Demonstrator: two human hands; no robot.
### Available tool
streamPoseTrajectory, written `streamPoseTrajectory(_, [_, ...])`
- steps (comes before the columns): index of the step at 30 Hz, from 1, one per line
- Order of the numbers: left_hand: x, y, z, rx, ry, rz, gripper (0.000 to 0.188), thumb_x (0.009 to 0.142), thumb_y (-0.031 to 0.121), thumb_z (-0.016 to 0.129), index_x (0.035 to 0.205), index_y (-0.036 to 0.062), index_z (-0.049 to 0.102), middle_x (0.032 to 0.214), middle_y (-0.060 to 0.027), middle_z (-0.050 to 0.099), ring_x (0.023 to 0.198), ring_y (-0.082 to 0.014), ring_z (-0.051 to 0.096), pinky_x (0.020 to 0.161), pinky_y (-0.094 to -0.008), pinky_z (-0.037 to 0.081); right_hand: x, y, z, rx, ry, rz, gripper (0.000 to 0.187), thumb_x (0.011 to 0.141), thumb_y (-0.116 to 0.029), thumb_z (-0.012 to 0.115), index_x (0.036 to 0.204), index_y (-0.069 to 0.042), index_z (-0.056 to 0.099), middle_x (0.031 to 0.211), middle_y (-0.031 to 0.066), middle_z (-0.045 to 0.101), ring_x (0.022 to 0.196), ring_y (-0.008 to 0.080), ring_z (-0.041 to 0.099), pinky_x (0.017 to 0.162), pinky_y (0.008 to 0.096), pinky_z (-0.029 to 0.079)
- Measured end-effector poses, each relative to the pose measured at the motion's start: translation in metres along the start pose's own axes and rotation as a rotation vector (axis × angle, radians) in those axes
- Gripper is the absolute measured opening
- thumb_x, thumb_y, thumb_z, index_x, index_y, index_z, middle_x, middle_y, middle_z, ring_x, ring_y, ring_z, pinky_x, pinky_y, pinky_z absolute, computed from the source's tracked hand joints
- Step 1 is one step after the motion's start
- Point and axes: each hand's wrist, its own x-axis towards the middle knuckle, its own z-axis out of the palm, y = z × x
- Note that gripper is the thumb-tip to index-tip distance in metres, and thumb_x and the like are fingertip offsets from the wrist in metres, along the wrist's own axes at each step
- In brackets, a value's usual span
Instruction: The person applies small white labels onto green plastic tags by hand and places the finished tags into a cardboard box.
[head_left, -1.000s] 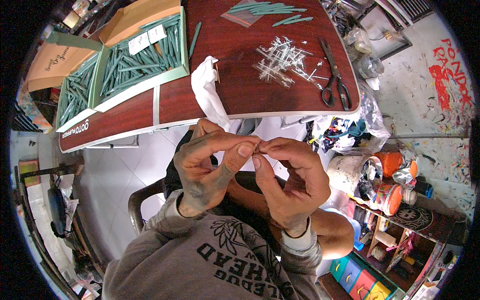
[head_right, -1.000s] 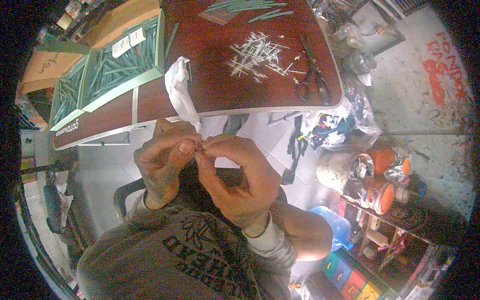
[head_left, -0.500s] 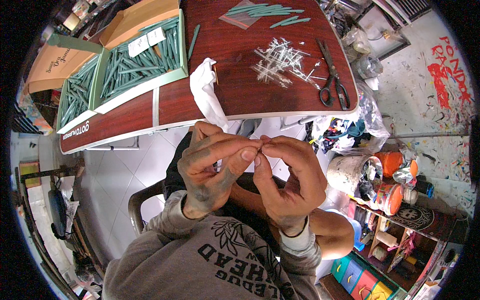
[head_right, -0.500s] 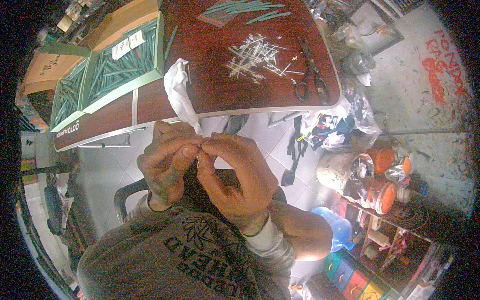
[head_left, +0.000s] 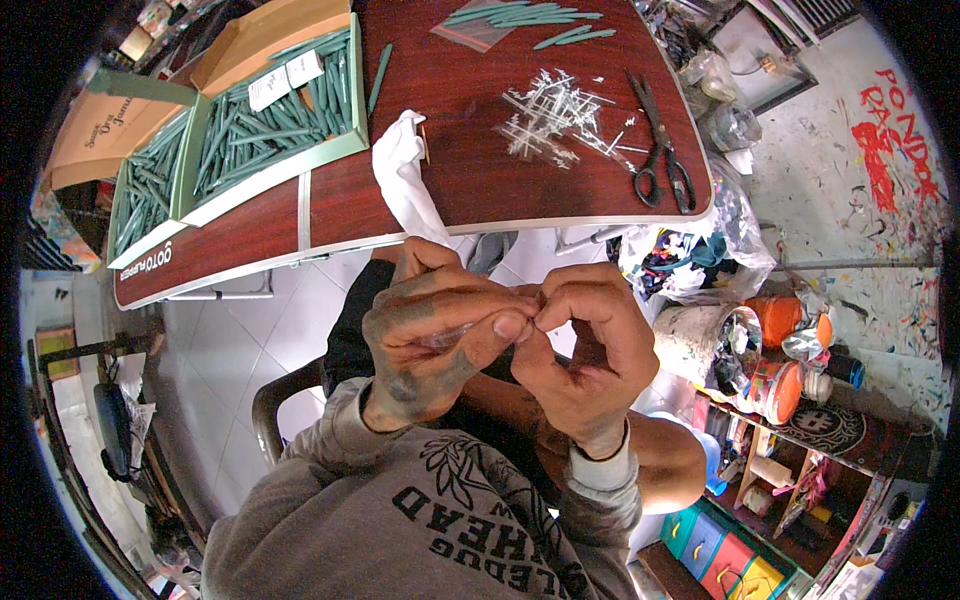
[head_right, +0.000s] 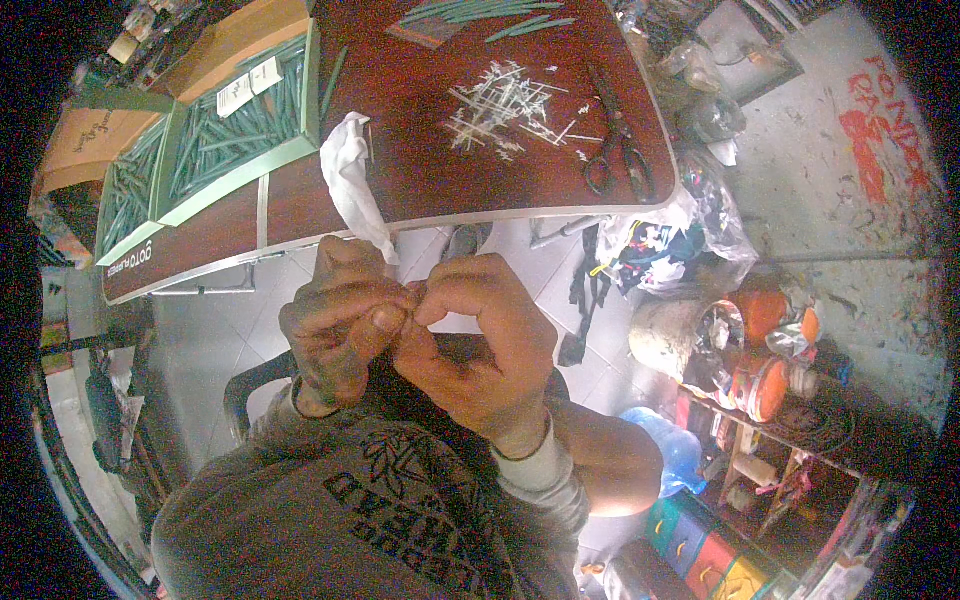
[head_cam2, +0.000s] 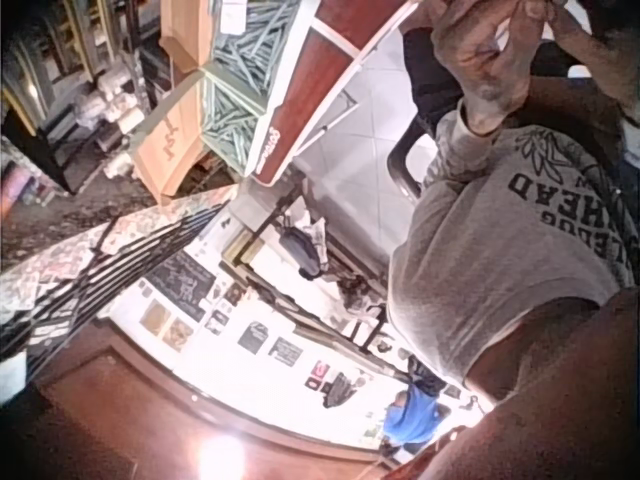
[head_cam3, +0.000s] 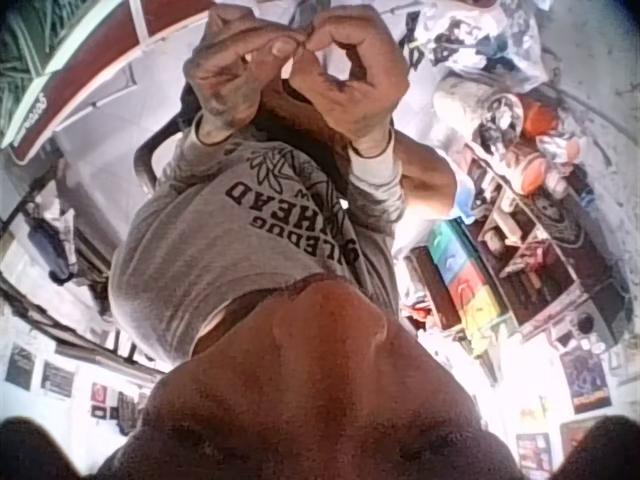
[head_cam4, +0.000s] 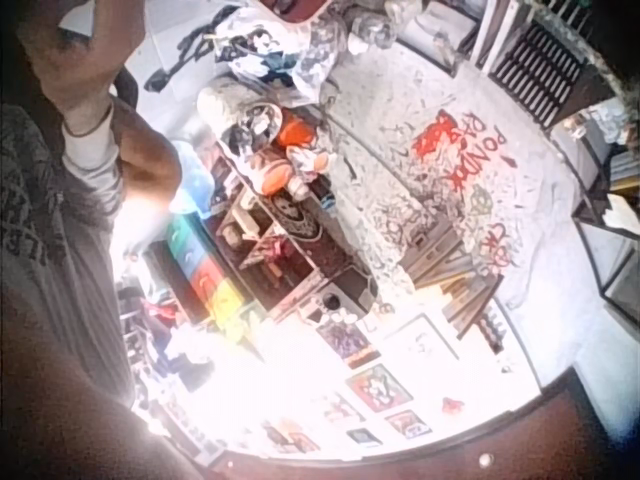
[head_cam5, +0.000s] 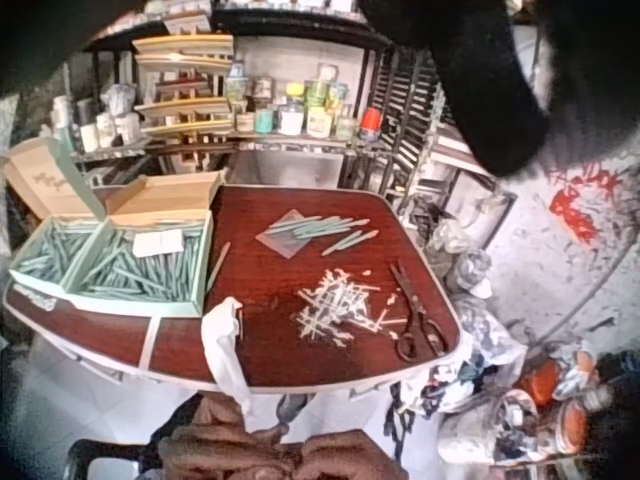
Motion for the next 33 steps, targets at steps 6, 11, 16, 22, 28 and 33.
streamPoseTrajectory(6, [-0.004, -0.001, -0.002, 0.192, 0.07, 0.087, 0.011, 0.081, 0.014, 0.079, 0.091, 0.01, 0.078, 0.087, -0.0009, 0.075, 0.077, -0.0175, 0.048, 0.074, -0.0326, 0.038, 0.001, -0.004, 0.009, -0.152, 0.032, -0.06, 0.027, 0.068, -0.002, 0.081, 0.089, -0.008, 0.064, 0.093, 0.011, 0.067, 0.079, 0.0254, 0.067, 0.069, 0.0322, 0.054])
streamPoseTrajectory(11, [-0.008, 0.0, -0.004, 0.27, 0.123, 0.107, 0.012, 0.079, 0.01, 0.079, 0.091, 0.0095, 0.077, 0.088, -0.0009, 0.075, 0.078, -0.0189, 0.047, 0.076, -0.034, 0.039, 0.0, -0.007, 0.014, -0.183, 0.045, -0.059, 0.03, 0.069, -0.004, 0.081, 0.093, -0.009, 0.063, 0.097, 0.0101, 0.067, 0.082, 0.0266, 0.067, 0.068, 0.0338, 0.055])
streamPoseTrajectory(16, [-0.01, 0.003, 0.002, 0.27, 0.194, 0.032, 0.01, 0.079, 0.008, 0.078, 0.089, 0.0071, 0.077, 0.087, -0.0026, 0.075, 0.081, -0.0194, 0.048, 0.077, -0.0348, 0.04, -0.002, -0.007, 0.015, -0.262, 0.008, -0.069, 0.029, 0.072, -0.009, 0.08, 0.095, -0.012, 0.064, 0.106, 0.0087, 0.067, 0.085, 0.0288, 0.068, 0.067, 0.0365, 0.056])
streamPoseTrajectory(22, [-0.019, 0.004, 0.012, -0.026, 0.341, -0.18, 0.012, 0.085, 0.013, 0.074, 0.089, 0.0015, 0.076, 0.085, -0.0051, 0.073, 0.086, -0.0194, 0.048, 0.081, -0.0343, 0.041, 0.001, -0.006, 0.021, -0.178, 0.049, -0.084, 0.03, 0.072, -0.008, 0.081, 0.098, -0.012, 0.065, 0.108, 0.0082, 0.068, 0.08, 0.0265, 0.068, 0.064, 0.0335, 0.055])
streamPoseTrajectory(28, [-0.018, 0.003, 0.014, -0.064, 0.348, -0.153, 0.016, 0.088, 0.016, 0.072, 0.089, -0.0003, 0.075, 0.086, -0.0066, 0.073, 0.089, -0.0196, 0.051, 0.084, -0.0342, 0.043, 0.001, -0.004, 0.021, -0.066, 0.131, -0.12, 0.035, 0.072, 0.0, 0.08, 0.102, -0.008, 0.065, 0.098, 0.0114, 0.07, 0.081, 0.0249, 0.07, 0.069, 0.0323, 0.056])
streamPoseTrajectory(33, [-0.015, 0.005, 0.015, -0.022, 0.343, -0.111, 0.015, 0.088, 0.015, 0.072, 0.088, 0.0002, 0.075, 0.086, -0.0077, 0.074, 0.088, -0.02, 0.051, 0.084, -0.0354, 0.043, 0.003, -0.006, 0.019, -0.11, 0.14, -0.141, 0.035, 0.072, 0.002, 0.079, 0.104, -0.006, 0.066, 0.096, 0.0128, 0.07, 0.083, 0.0272, 0.071, 0.071, 0.0343, 0.058])
